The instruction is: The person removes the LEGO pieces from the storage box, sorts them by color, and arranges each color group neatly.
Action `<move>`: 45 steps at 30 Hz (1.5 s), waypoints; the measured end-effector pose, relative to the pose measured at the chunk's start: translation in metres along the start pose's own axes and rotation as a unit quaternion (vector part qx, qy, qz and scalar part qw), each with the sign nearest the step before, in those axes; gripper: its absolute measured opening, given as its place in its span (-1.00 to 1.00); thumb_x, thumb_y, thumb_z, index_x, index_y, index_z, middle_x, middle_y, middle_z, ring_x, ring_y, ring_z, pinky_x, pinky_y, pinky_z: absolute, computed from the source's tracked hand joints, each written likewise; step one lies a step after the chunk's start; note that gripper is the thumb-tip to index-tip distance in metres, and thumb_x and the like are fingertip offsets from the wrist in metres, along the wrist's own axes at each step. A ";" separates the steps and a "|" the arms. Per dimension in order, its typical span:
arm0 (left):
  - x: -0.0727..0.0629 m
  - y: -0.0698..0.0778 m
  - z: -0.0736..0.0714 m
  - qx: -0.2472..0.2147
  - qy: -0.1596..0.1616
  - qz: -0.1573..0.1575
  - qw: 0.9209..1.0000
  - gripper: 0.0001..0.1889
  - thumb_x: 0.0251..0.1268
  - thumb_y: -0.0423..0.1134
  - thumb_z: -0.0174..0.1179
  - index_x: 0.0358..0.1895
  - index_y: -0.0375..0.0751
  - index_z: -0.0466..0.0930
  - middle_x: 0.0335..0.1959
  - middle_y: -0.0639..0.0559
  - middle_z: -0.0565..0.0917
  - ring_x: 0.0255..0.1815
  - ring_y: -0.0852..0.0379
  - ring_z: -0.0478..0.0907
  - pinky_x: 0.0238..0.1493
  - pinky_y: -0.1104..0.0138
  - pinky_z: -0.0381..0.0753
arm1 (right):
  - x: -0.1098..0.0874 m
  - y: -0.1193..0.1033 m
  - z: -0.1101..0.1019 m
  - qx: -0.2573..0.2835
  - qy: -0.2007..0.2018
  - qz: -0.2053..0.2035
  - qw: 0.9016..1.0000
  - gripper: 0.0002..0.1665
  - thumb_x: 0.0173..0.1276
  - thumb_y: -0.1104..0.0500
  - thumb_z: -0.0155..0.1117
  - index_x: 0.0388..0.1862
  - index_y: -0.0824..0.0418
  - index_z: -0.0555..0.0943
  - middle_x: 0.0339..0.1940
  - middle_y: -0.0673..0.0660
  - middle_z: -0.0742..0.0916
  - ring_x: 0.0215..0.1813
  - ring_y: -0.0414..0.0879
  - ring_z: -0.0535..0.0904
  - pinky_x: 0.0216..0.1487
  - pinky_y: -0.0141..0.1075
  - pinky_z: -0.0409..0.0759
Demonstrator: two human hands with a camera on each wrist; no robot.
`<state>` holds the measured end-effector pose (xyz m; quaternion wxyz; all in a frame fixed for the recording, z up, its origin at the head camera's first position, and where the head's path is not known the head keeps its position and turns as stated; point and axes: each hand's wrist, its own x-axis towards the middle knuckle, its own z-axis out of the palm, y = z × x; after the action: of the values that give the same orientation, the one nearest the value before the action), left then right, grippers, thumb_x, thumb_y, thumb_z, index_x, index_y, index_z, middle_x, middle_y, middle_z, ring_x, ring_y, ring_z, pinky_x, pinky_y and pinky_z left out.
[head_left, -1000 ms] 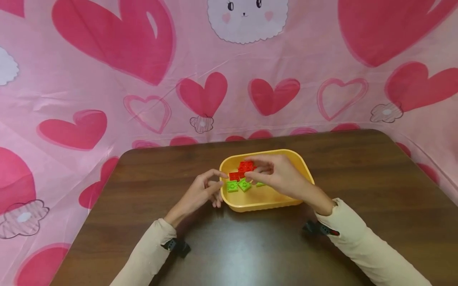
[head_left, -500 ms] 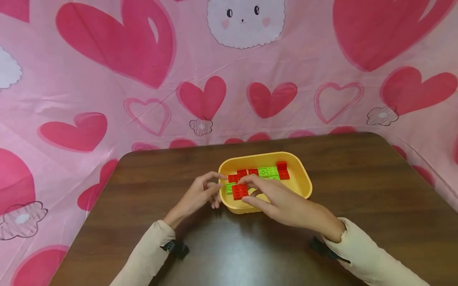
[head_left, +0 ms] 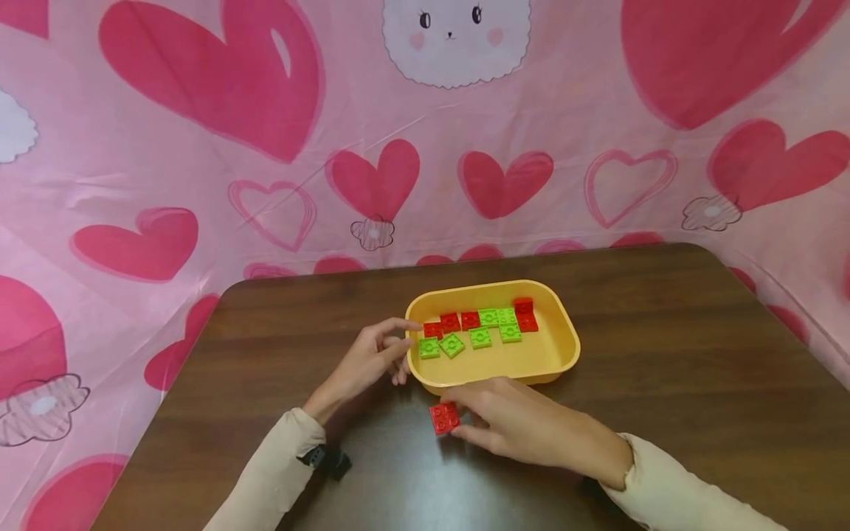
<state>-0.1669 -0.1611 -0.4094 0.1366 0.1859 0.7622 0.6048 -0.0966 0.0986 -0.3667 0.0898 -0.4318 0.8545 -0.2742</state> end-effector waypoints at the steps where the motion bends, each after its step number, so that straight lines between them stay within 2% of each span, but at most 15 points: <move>1: 0.000 0.000 0.000 -0.001 0.001 -0.002 1.000 -0.66 0.51 -0.41 0.04 0.26 -0.41 0.43 -0.59 -0.28 0.59 -0.66 0.00 0.55 -0.57 0.24 0.64 | 0.001 0.000 0.002 -0.006 -0.006 0.002 1.000 -0.61 0.36 0.06 0.40 0.09 0.18 0.64 -0.19 -0.16 0.68 -0.28 -0.33 0.54 -0.18 -0.48 0.57; 5: 0.002 0.002 0.000 0.001 0.005 -0.003 1.000 -0.66 0.51 -0.39 0.06 0.26 -0.39 0.45 -0.58 -0.26 0.59 -0.64 -0.02 0.55 -0.55 0.23 0.65 | 0.004 0.002 0.010 -0.020 -0.033 0.014 0.999 -0.74 0.35 0.10 0.40 -0.04 0.18 0.67 -0.38 -0.20 0.62 -0.41 -0.36 0.46 -0.35 -0.51 0.48; 10: 0.004 0.002 0.000 0.008 0.009 0.000 1.000 -0.66 0.51 -0.36 0.07 0.26 -0.39 0.45 -0.57 -0.27 0.60 -0.64 -0.04 0.56 -0.54 0.22 0.66 | 0.008 0.008 0.021 -0.067 -0.047 0.032 0.996 -0.83 0.32 0.09 0.42 -0.21 0.13 0.64 -0.55 -0.23 0.51 -0.55 -0.36 0.38 -0.54 -0.46 0.37; 16: 0.000 0.004 -0.003 0.006 0.012 -0.004 1.000 -0.67 0.51 -0.36 0.07 0.25 -0.39 0.46 -0.58 -0.30 0.59 -0.65 -0.07 0.56 -0.56 0.25 0.64 | 0.014 0.010 0.033 -0.102 -0.044 0.034 0.993 -0.81 0.33 0.09 0.42 -0.26 0.12 0.58 -0.61 -0.21 0.47 -0.58 -0.37 0.37 -0.58 -0.43 0.35; 23: 0.002 0.005 -0.006 0.000 0.005 0.001 1.000 -0.67 0.52 -0.36 0.06 0.25 -0.39 0.46 -0.59 -0.27 0.59 -0.65 -0.04 0.56 -0.58 0.26 0.62 | 0.015 0.005 0.033 -0.120 -0.027 0.048 0.991 -0.81 0.33 0.09 0.40 -0.23 0.14 0.59 -0.61 -0.18 0.51 -0.58 -0.35 0.39 -0.58 -0.41 0.38; 30: 0.004 0.006 -0.006 -0.015 0.010 -0.001 1.000 -0.66 0.49 -0.39 0.09 0.25 -0.42 0.47 -0.57 -0.32 0.61 -0.66 0.01 0.57 -0.59 0.29 0.63 | 0.010 -0.005 0.006 -0.082 -0.029 0.033 0.996 -0.78 0.35 0.10 0.39 -0.12 0.19 0.65 -0.60 -0.21 0.51 -0.60 -0.36 0.36 -0.56 -0.45 0.37; 33: 0.004 0.005 -0.006 -0.019 0.010 -0.009 1.000 -0.65 0.48 -0.39 0.10 0.25 -0.42 0.47 -0.56 -0.31 0.62 -0.66 0.02 0.57 -0.58 0.29 0.63 | 0.006 -0.007 -0.010 -0.071 -0.010 0.020 0.997 -0.73 0.35 0.11 0.39 -0.03 0.19 0.68 -0.54 -0.21 0.58 -0.55 -0.36 0.38 -0.47 -0.47 0.43; 36: 0.004 0.005 -0.006 -0.021 0.011 -0.016 1.000 -0.65 0.48 -0.38 0.11 0.25 -0.40 0.48 -0.57 -0.26 0.63 -0.66 0.02 0.57 -0.57 0.30 0.64 | 0.003 -0.005 -0.025 -0.074 0.027 0.015 0.997 -0.71 0.33 0.10 0.42 -0.02 0.17 0.70 -0.46 -0.19 0.66 -0.51 -0.36 0.40 -0.39 -0.46 0.50; 40: 0.005 0.004 -0.006 -0.022 0.011 -0.018 1.000 -0.64 0.48 -0.37 0.11 0.26 -0.40 0.48 -0.57 -0.23 0.62 -0.66 0.02 0.56 -0.57 0.31 0.63 | 0.001 0.006 -0.045 -0.066 0.067 0.039 0.995 -0.70 0.30 0.08 0.44 -0.03 0.16 0.72 -0.45 -0.16 0.71 -0.53 -0.38 0.42 -0.38 -0.45 0.54; 43: 0.005 0.004 -0.007 -0.029 0.011 -0.021 0.999 -0.64 0.48 -0.38 0.11 0.26 -0.40 0.47 -0.57 -0.24 0.62 -0.65 0.03 0.56 -0.58 0.32 0.63 | 0.000 0.021 -0.060 -0.048 0.082 0.080 0.992 -0.70 0.30 0.08 0.45 -0.03 0.15 0.73 -0.45 -0.16 0.71 -0.52 -0.35 0.45 -0.42 -0.45 0.56; 45: 0.005 0.004 -0.006 -0.032 0.010 -0.023 0.999 -0.64 0.48 -0.38 0.11 0.27 -0.39 0.47 -0.56 -0.25 0.62 -0.65 0.03 0.57 -0.57 0.31 0.63 | 0.000 0.032 -0.068 -0.057 0.100 0.103 0.988 -0.71 0.28 0.10 0.46 -0.05 0.16 0.72 -0.42 -0.12 0.71 -0.47 -0.28 0.48 -0.41 -0.41 0.58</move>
<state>-0.1742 -0.1636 -0.4039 0.1487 0.1574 0.7481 0.6272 -0.1451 0.1406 -0.3282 0.0068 -0.3159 0.9135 -0.2565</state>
